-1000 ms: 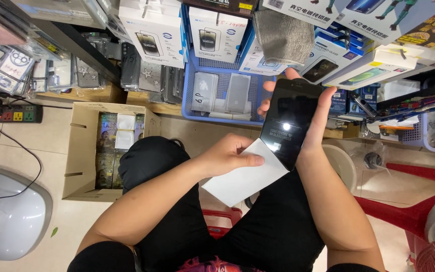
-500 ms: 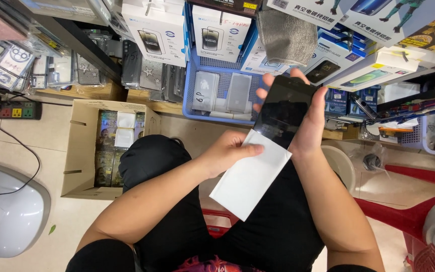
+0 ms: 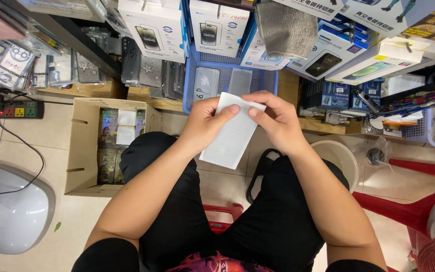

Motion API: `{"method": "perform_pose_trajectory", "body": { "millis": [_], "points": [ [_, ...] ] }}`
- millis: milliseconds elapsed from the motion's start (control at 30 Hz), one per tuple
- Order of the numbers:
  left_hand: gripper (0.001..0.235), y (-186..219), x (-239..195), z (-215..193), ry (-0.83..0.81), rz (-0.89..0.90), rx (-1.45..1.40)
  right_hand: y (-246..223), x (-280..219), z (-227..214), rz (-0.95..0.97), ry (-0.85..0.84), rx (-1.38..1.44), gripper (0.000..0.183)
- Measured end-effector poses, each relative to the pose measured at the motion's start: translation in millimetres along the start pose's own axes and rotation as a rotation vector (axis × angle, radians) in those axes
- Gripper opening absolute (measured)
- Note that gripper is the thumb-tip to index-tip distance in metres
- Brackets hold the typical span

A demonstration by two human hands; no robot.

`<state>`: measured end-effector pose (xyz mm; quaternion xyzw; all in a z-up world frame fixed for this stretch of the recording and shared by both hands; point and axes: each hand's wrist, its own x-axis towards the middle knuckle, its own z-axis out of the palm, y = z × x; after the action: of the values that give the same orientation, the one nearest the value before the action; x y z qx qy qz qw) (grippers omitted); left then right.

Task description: The person repeatedly picks small white packets from a blue basket, opens them to reveal black screen protector packages, wipes the surface with a white cloth, and places them back into the basket. This cycle is performed multiple times throughout the clip.

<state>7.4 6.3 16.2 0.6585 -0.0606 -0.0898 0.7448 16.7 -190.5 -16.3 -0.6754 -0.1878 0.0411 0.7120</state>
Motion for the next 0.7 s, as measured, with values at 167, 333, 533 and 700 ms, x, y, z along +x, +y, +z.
{"method": "perform_pose_trajectory", "body": {
  "millis": [167,333,533,700],
  "points": [
    [0.023,3.0,-1.0,2.5,0.034,0.02,0.021,1.5,-3.1,7.9,0.035,0.026,-0.015,0.03],
    [0.029,-8.7,4.5,-6.1,0.17,0.072,0.009,-23.5,-1.1,34.0,0.256,0.049,-0.024,0.032],
    [0.035,-40.0,21.3,-29.3,0.322,0.102,-0.08,-11.4,-16.4,63.4,0.615,-0.359,0.077,0.023],
    [0.042,-2.0,24.6,-31.2,0.462,0.134,-0.133,-4.6,-19.5,65.9,0.536,-0.357,0.075,0.024]
  ]
}}
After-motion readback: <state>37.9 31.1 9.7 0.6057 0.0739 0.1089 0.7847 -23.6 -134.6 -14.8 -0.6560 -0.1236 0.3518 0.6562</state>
